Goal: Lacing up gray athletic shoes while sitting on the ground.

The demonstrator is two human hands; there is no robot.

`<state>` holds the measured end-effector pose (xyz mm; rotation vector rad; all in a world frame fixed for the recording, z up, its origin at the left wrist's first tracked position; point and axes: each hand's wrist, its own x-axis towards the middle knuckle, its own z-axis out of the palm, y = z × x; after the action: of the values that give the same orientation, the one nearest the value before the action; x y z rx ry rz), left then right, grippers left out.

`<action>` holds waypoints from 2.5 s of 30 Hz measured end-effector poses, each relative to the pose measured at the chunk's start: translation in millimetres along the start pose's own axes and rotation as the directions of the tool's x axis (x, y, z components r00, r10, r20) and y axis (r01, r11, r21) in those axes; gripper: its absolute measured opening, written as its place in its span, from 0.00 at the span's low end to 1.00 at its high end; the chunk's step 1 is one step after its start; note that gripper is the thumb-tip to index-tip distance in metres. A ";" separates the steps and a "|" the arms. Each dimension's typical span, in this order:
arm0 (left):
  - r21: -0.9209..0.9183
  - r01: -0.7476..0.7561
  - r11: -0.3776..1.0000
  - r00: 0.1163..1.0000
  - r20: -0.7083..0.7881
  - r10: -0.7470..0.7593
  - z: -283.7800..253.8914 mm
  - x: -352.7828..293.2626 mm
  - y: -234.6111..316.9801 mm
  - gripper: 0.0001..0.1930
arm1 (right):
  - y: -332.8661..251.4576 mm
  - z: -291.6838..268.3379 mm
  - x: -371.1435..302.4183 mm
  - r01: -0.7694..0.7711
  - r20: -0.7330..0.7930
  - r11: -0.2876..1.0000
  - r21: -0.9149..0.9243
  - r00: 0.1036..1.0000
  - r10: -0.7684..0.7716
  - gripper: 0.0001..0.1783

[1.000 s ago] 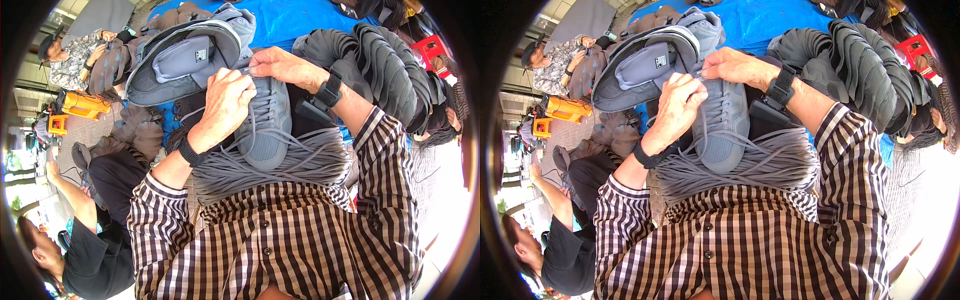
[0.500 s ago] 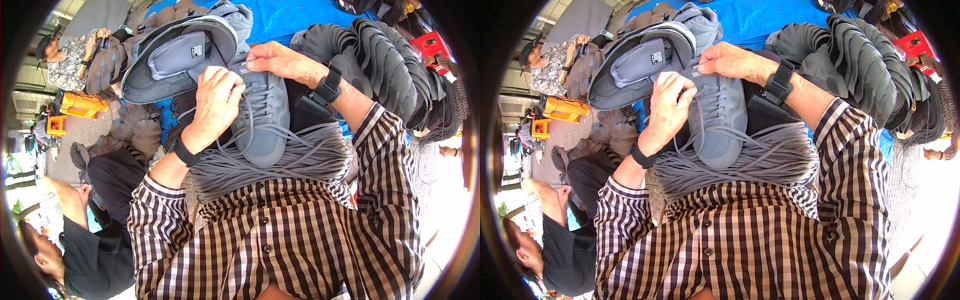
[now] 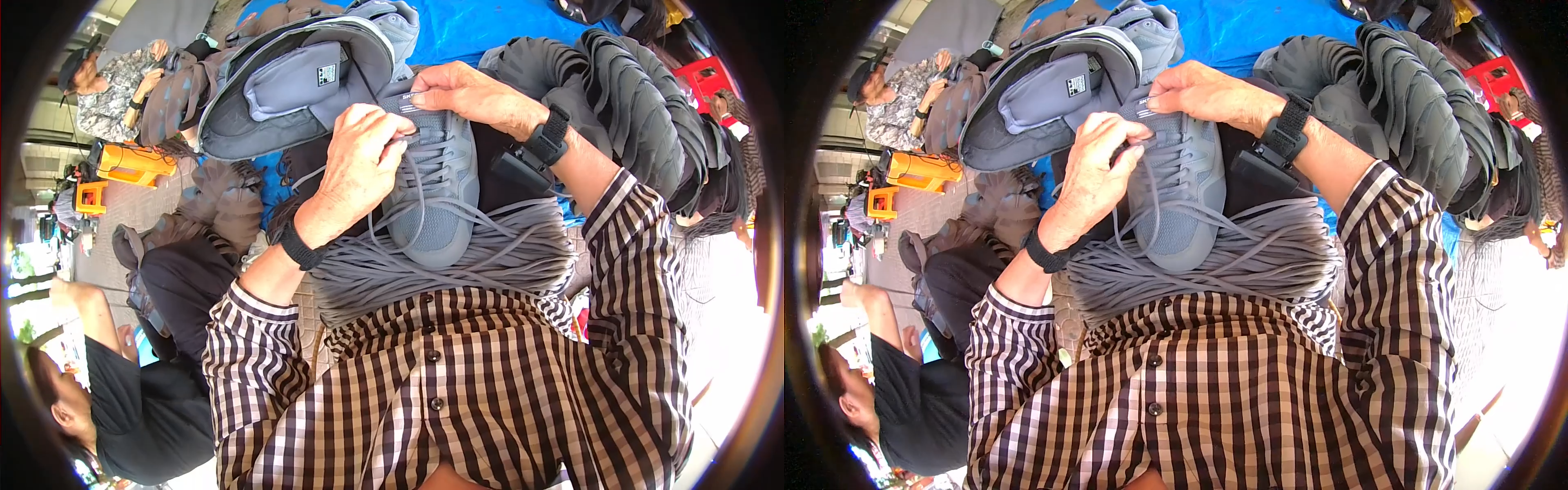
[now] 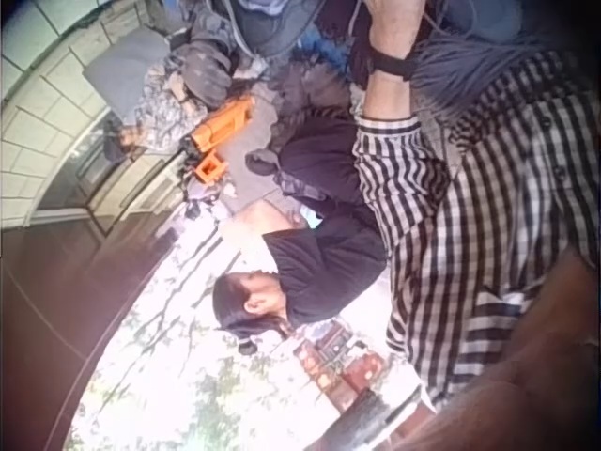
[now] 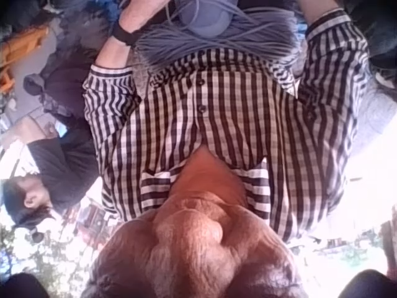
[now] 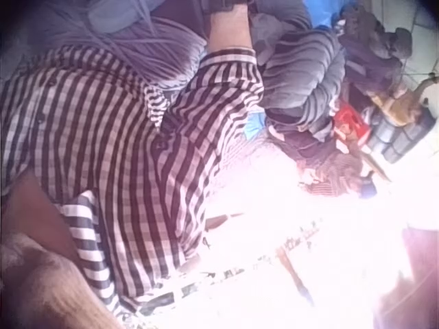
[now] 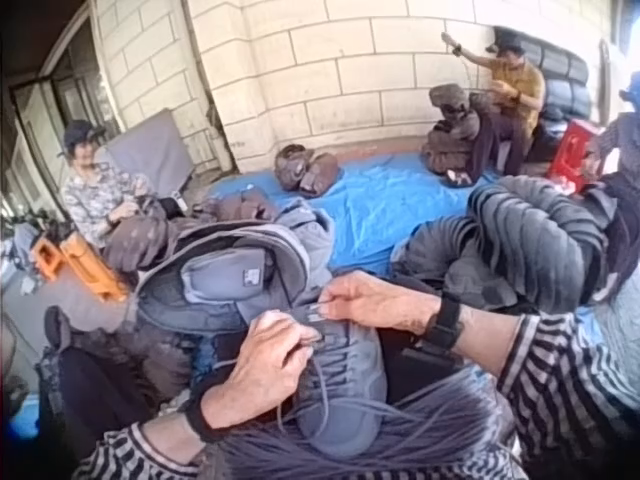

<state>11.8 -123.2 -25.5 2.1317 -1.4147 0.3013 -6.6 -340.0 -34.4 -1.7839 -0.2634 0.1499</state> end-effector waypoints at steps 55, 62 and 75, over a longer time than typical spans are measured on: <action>-0.635 0.471 0.612 0.782 0.622 0.042 -15.2 62.9 -45.8 0.26 | -29.0 29.8 -54.1 0.153 -0.156 0.776 -0.612 0.939 -0.308 0.06; -0.619 0.458 0.638 0.788 0.615 0.031 -18.5 58.2 -52.2 0.25 | -39.6 -23.5 -118.7 -0.042 -0.345 0.751 -0.658 0.904 -0.252 0.04; -0.311 0.496 0.811 0.868 0.136 -0.478 -44.2 -8.3 3.8 0.17 | -11.1 -16.9 -168.4 -0.182 -0.476 0.732 -0.656 0.853 -0.214 0.08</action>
<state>10.0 -93.0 8.0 2.1250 -0.8148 -0.1885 -166.1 -397.1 -26.5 -2.4781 0.0927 -0.5299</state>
